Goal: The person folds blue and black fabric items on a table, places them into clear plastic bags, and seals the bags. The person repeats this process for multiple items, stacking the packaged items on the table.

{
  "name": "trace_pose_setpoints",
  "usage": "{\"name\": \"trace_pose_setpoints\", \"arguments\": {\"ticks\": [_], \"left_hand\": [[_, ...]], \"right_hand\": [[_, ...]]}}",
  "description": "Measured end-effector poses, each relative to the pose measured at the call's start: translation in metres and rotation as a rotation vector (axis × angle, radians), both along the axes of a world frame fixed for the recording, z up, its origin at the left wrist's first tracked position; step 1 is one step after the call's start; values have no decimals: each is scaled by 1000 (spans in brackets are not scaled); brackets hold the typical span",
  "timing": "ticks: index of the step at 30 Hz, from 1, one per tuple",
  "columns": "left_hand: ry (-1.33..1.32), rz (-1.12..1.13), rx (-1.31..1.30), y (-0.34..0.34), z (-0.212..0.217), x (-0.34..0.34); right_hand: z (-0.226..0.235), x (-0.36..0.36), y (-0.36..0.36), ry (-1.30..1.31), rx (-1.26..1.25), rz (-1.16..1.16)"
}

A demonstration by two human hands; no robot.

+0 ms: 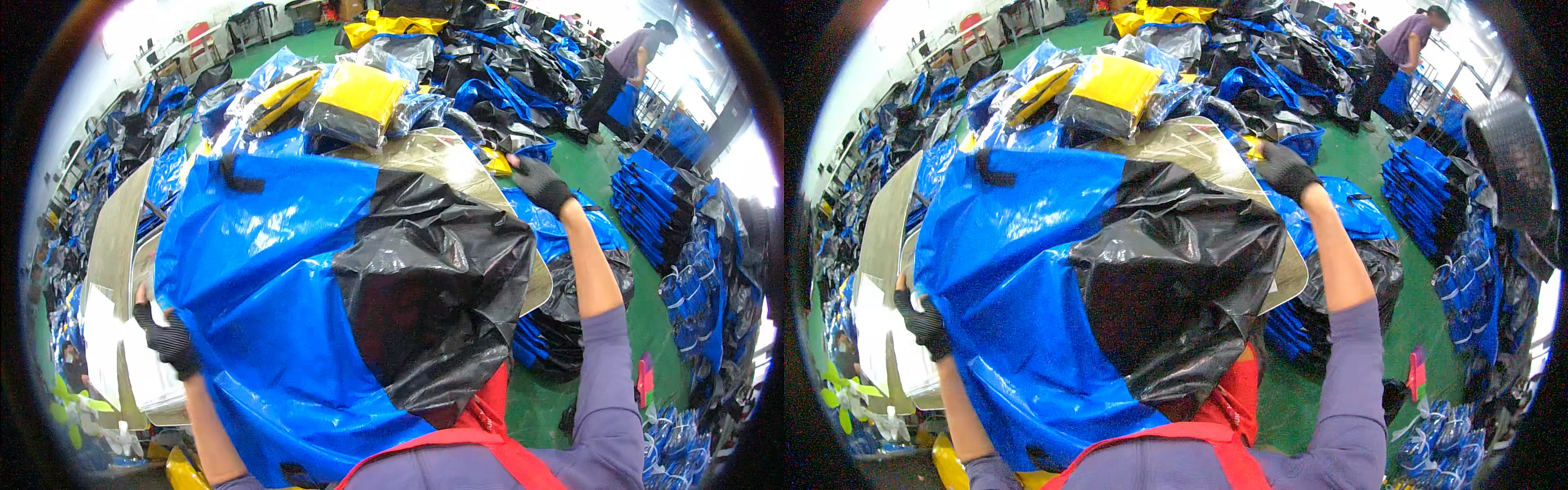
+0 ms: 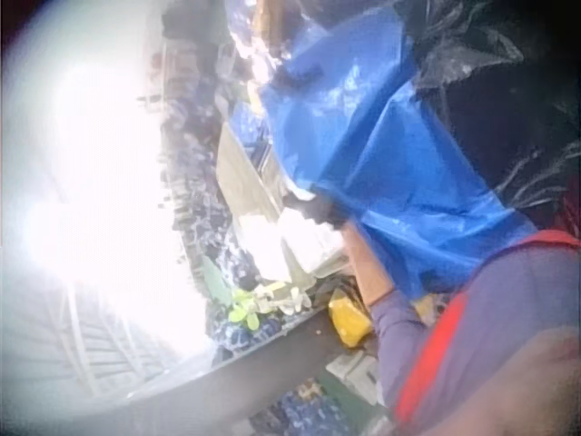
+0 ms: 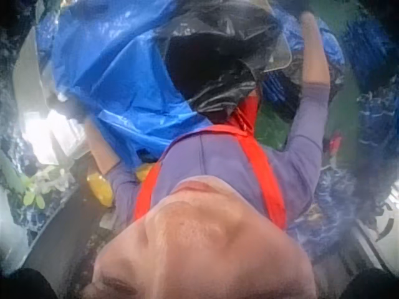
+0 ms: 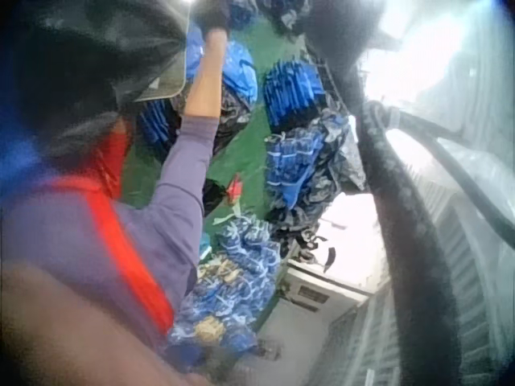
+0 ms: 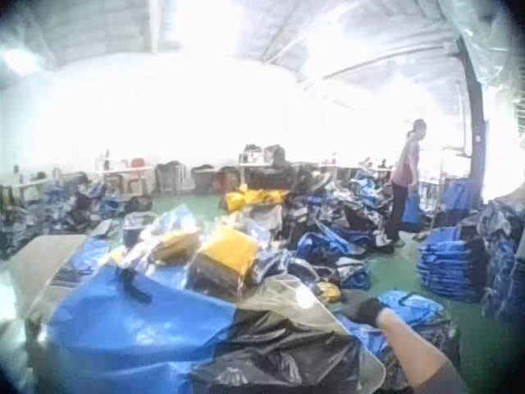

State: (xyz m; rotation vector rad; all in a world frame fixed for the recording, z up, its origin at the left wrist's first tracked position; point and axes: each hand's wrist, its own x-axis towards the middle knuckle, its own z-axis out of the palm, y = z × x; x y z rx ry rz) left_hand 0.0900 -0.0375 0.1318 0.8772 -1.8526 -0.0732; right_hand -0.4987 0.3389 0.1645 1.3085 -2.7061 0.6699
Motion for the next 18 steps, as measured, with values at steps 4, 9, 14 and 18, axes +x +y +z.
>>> {"name": "trace_pose_setpoints", "arguments": {"ticks": [4,9,14,18], "left_hand": [[-701,-1159,209,168,-18,-117],[-1342,-1634,464,289,-85,-192],[-536,-1492,206,345,-115,-197],[-490,-1559,467,283,-97,-164]], "right_hand": [[-11,35,-127,86,153,289],[-70,36,-217,443,216,186],[-24,-15,-286,166,-71,9],[14,47,-229,347,137,49]]}}
